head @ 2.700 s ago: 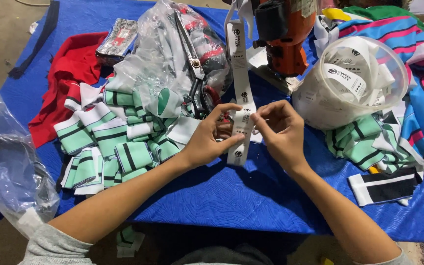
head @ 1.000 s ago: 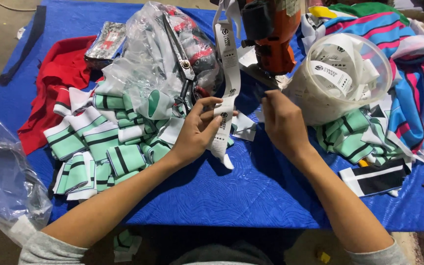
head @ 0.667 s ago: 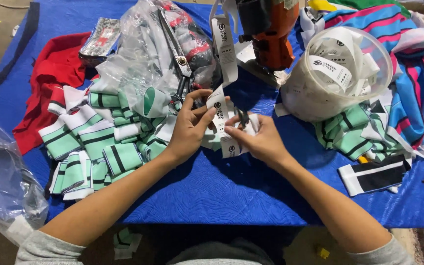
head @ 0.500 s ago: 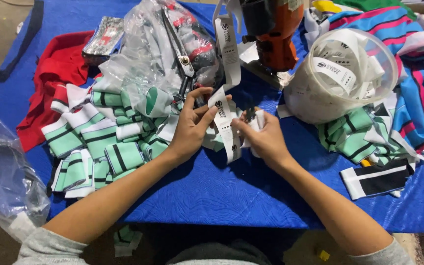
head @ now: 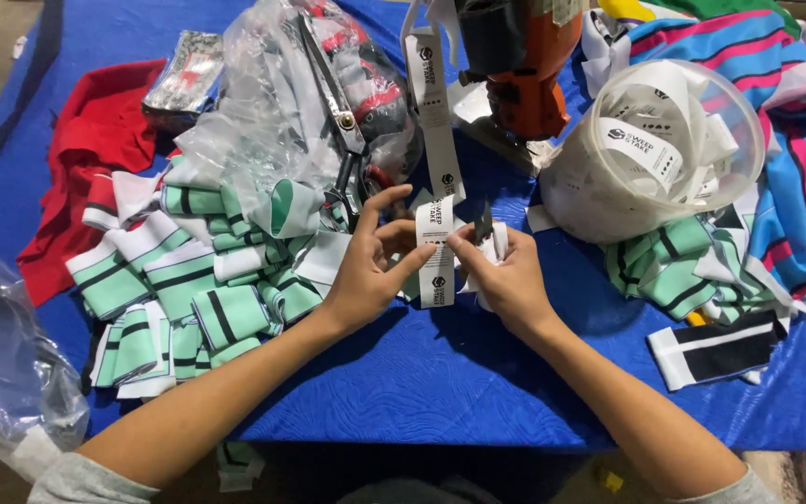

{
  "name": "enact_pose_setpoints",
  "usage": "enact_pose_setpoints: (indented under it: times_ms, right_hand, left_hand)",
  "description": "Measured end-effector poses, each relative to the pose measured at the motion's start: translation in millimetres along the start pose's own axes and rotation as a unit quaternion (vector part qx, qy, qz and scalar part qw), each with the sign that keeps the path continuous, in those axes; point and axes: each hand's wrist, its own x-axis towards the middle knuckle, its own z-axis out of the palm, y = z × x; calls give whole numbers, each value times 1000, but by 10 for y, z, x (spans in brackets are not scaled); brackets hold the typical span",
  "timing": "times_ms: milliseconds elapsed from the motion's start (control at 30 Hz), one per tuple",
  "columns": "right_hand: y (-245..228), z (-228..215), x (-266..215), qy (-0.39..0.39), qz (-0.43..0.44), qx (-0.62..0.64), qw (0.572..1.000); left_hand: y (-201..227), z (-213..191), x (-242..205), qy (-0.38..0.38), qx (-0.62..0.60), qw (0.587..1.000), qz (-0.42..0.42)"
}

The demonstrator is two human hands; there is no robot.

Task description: Cleaning individual clothing labels on a continuous roll using a small block and then tearing them off to sort into a container.

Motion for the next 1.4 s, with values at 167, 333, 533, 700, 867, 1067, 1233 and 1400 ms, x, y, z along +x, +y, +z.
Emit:
enact_pose_setpoints:
  times_ms: [167,333,533,700,867,1067,1233,1400]
  right_hand:
    - [-87,-1,-6,-8,-18,1,1000]
    - [-125,-6,44,-17,-15,-7,1000]
    - [-86,-3,91,-32,1,4,999]
    - [28,-21,64,-16,-14,8,1000]
    - [86,-13,32,-26,-37,4,999]
    - [32,2,24,-38,-37,4,999]
    - [121,-37,43,-52,-60,1,997]
    - [99,-54,18,-44,-71,7,997]
  left_hand:
    - [-45,-19,35,18,42,999,17]
    - [-17,-33,59,42,64,997,4]
    - [128,-38,93,64,141,988,2]
    - [138,-28,89,47,131,990,25]
    - [94,-8,51,59,142,987,50]
    - [70,-22,85,64,154,983,72]
    - [85,-17,113,57,158,982,91]
    - [61,-7,120,39,154,981,114]
